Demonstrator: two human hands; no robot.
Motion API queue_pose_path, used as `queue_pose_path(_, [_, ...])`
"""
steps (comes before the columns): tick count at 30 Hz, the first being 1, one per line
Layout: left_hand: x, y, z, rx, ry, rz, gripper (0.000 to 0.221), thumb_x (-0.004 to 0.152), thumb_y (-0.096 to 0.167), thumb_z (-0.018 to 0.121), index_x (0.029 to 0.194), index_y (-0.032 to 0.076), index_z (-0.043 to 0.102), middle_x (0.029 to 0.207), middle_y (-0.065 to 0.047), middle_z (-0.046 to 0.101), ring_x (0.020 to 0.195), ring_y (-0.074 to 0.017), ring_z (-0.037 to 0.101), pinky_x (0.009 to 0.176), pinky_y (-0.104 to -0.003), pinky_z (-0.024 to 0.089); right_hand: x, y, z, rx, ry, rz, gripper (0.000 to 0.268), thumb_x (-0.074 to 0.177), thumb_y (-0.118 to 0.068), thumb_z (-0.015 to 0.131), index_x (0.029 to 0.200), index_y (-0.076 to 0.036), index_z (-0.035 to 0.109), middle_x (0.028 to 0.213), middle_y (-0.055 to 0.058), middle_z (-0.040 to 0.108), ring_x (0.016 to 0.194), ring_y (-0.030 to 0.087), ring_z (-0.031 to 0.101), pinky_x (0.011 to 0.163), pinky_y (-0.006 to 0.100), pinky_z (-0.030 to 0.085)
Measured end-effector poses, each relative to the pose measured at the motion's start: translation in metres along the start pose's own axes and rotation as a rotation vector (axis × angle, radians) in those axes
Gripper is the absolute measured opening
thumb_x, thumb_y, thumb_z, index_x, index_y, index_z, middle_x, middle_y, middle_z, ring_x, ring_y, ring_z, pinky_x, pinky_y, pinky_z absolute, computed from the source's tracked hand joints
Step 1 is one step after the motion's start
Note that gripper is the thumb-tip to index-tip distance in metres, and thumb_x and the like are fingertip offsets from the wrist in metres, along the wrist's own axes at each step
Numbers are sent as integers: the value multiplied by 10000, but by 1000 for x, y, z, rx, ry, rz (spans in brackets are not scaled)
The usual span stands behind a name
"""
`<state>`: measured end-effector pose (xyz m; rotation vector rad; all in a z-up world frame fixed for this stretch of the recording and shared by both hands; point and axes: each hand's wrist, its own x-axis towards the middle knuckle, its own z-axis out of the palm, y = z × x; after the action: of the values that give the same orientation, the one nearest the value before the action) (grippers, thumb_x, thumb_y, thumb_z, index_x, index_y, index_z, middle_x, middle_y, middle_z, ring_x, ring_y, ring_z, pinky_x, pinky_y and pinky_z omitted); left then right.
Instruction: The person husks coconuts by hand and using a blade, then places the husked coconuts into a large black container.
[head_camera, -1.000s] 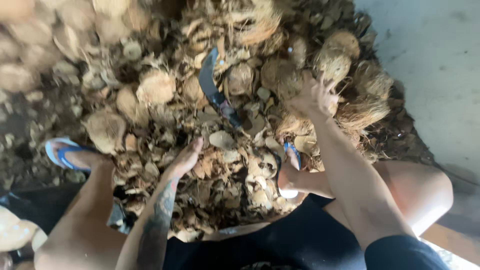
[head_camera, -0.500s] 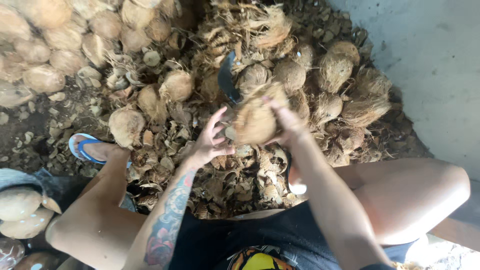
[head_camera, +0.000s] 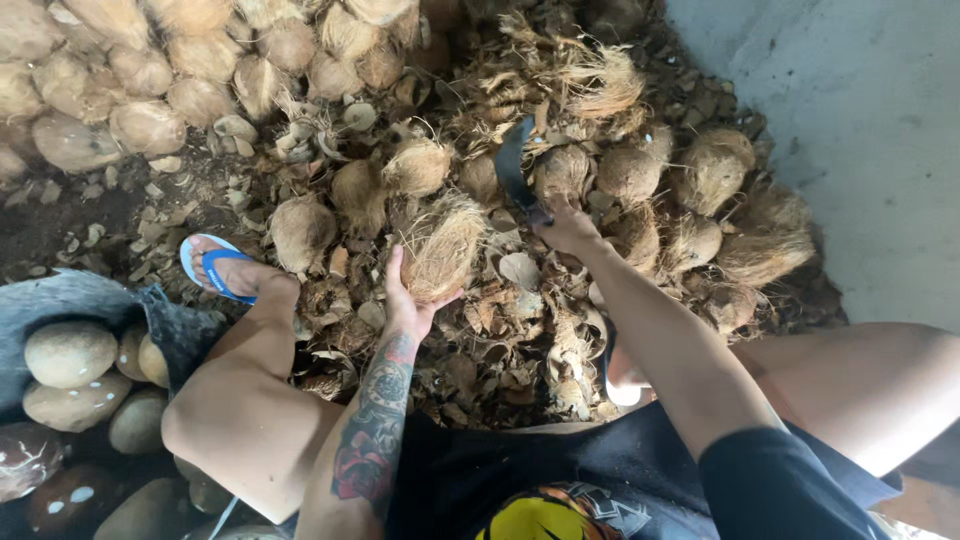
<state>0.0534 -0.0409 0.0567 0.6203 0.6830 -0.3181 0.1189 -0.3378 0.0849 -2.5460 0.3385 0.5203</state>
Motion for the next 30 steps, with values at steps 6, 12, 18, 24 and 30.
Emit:
queue_pose_path(6, [-3,35,-7,29,-222,-114,932,837,763,645,1480,97,543,1462,-287,609,1220,-616,603,807,-881,468,110,70,82,37,-49,-26,1032,782,-388,719,1633,-110,206,1206,360,592,1045,552,682,820,653,562])
queue_pose_path(12, [0,32,-27,-164,-334,-86,946,720,808,724,1374,125,681,1394,-205,692,1249,-516,651,981,-754,536,67,33,61,137,75,155,466,786,-312,564,1158,-55,673,904,206,730,808,378,726,652,483,595])
queue_pose_path(18, [-49,5,-3,-171,-152,-48,607,876,473,792,1324,71,710,1362,-179,714,1279,-429,661,1149,-617,486,-123,-25,2,695,87,-176,191,727,-142,652,858,-6,676,549,144,612,508,257,621,521,376,454])
queue_pose_path(24, [-62,15,21,-50,-72,75,644,868,536,777,1339,102,714,1329,-157,732,1241,-387,692,1138,-560,521,-214,-29,-37,1025,-64,-570,96,676,51,625,635,-25,666,483,151,644,500,277,671,594,343,492])
queue_pose_path(30, [-6,10,-45,229,169,58,945,778,664,840,1526,161,558,1464,-189,639,1337,-424,620,1125,-630,495,-259,-45,-68,1298,15,-1172,85,808,-32,648,889,-23,623,712,201,685,684,362,745,694,441,644])
